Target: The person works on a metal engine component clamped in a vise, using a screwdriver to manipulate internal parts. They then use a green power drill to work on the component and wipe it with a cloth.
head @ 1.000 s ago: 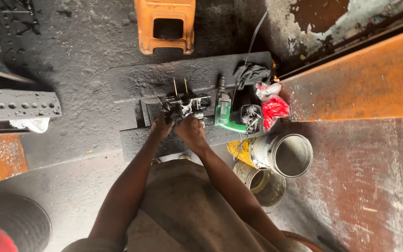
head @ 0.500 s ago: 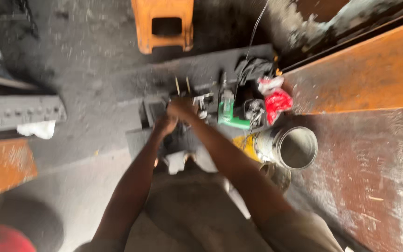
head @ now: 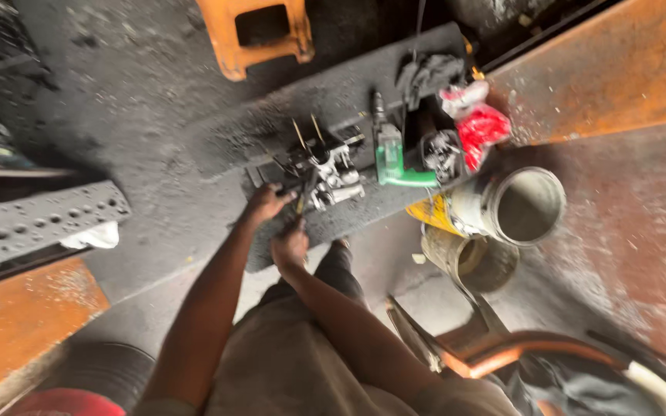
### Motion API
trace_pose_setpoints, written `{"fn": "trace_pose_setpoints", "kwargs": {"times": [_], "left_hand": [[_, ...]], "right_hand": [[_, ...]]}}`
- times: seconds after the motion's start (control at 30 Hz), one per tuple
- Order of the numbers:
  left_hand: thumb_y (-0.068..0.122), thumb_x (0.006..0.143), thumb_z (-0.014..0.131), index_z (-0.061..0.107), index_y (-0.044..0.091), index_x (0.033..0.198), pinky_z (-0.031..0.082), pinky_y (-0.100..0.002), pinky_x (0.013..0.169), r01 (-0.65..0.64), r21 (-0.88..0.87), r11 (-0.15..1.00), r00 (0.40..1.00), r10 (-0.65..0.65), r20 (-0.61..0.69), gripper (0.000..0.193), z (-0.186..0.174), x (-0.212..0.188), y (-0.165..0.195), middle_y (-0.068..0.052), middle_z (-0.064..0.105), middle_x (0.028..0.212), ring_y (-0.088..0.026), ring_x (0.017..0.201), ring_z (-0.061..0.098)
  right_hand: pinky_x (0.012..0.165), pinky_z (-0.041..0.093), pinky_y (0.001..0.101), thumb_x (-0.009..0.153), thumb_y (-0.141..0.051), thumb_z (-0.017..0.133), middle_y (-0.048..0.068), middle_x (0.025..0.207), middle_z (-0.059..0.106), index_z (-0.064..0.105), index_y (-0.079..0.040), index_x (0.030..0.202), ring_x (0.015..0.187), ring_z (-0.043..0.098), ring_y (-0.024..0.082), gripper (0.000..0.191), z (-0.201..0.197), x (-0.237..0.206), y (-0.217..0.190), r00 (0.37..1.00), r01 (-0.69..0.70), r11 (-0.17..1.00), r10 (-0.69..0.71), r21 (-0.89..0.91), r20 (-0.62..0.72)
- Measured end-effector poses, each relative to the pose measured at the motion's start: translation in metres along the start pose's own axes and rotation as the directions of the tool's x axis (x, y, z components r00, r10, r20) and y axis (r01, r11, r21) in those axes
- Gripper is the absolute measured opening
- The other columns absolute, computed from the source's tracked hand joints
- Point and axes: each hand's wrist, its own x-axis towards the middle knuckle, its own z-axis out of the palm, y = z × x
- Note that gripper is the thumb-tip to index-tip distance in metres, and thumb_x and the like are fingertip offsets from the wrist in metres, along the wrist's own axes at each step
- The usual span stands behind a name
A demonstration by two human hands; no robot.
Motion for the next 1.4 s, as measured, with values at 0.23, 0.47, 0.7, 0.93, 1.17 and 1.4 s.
{"fn": "trace_pose_setpoints", "kwargs": {"times": [0.23,0.47,0.7,0.93,1.17,1.4], "left_hand": [[0.042,0.094,0.063,0.083,0.008,0.122,0.053,-0.042,0.093,0.176,0.018,0.984,0.945,-0.174,0.276,0.049,-0.010,0.008,0.013,-0.020,0.079,0.115,-0.031,0.103,0.073],[0.056,0.090,0.070,0.067,0.010,0.128,0.057,-0.044,0.082,0.032,0.213,0.977,0.996,-0.013,-0.092,0.059,0.004,0.009,0.011,-0.018,0.074,0.108,-0.032,0.088,0.073],[0.054,0.094,0.067,0.079,0.011,0.113,0.059,-0.042,0.081,-0.046,0.147,0.988,0.983,0.071,-0.167,0.048,0.024,-0.007,-0.001,-0.021,0.075,0.097,-0.033,0.089,0.072],[0.052,0.090,0.069,0.069,-0.002,0.110,0.059,-0.046,0.076,-0.169,0.165,0.972,0.979,0.147,0.138,0.058,0.058,-0.019,-0.009,-0.024,0.071,0.091,-0.034,0.083,0.073],[0.057,0.090,0.063,0.065,0.002,0.119,0.060,-0.052,0.083,0.161,-0.158,0.974,0.913,-0.208,-0.351,0.062,0.168,-0.010,0.078,-0.026,0.073,0.099,-0.044,0.092,0.073],[0.036,0.097,0.052,0.059,-0.005,0.119,0.059,-0.054,0.079,0.418,-0.443,0.793,0.632,-0.604,-0.486,0.047,0.221,0.029,0.106,-0.025,0.075,0.094,-0.045,0.089,0.074]], "right_hand": [[0.055,0.045,0.0495,0.112,-0.026,0.054,0.017,0.077,0.060,0.057,0.003,0.102,0.061,0.056,0.031,0.030,-0.021,0.048,-0.015,0.877,-0.479,0.410,0.189,0.776,0.441],[0.074,0.052,0.0581,0.100,-0.022,0.044,0.032,0.091,0.073,0.065,-0.001,0.117,0.085,0.069,0.051,0.034,-0.025,0.008,-0.008,0.991,0.133,0.991,-0.133,0.008,-0.008],[0.075,0.057,0.0562,0.095,-0.019,0.052,0.032,0.097,0.071,0.051,0.001,0.137,0.091,0.069,0.047,0.047,-0.032,0.031,0.031,0.936,0.308,0.938,-0.267,-0.162,0.231],[0.070,0.059,0.0494,0.095,-0.029,0.067,0.020,0.095,0.075,0.067,-0.016,0.132,0.081,0.073,0.041,0.039,-0.173,0.092,0.120,0.726,0.660,0.674,-0.460,-0.331,0.512],[0.066,0.058,0.0465,0.092,-0.026,0.070,0.016,0.088,0.077,0.073,-0.023,0.129,0.077,0.074,0.037,0.038,-0.223,0.199,0.077,0.514,0.847,0.454,-0.562,-0.278,0.648],[0.049,0.056,0.0335,0.087,-0.017,0.076,0.008,0.082,0.076,0.075,-0.014,0.115,0.059,0.069,0.018,0.028,-0.167,0.279,0.027,0.292,0.954,0.199,-0.428,-0.226,0.855]]}}
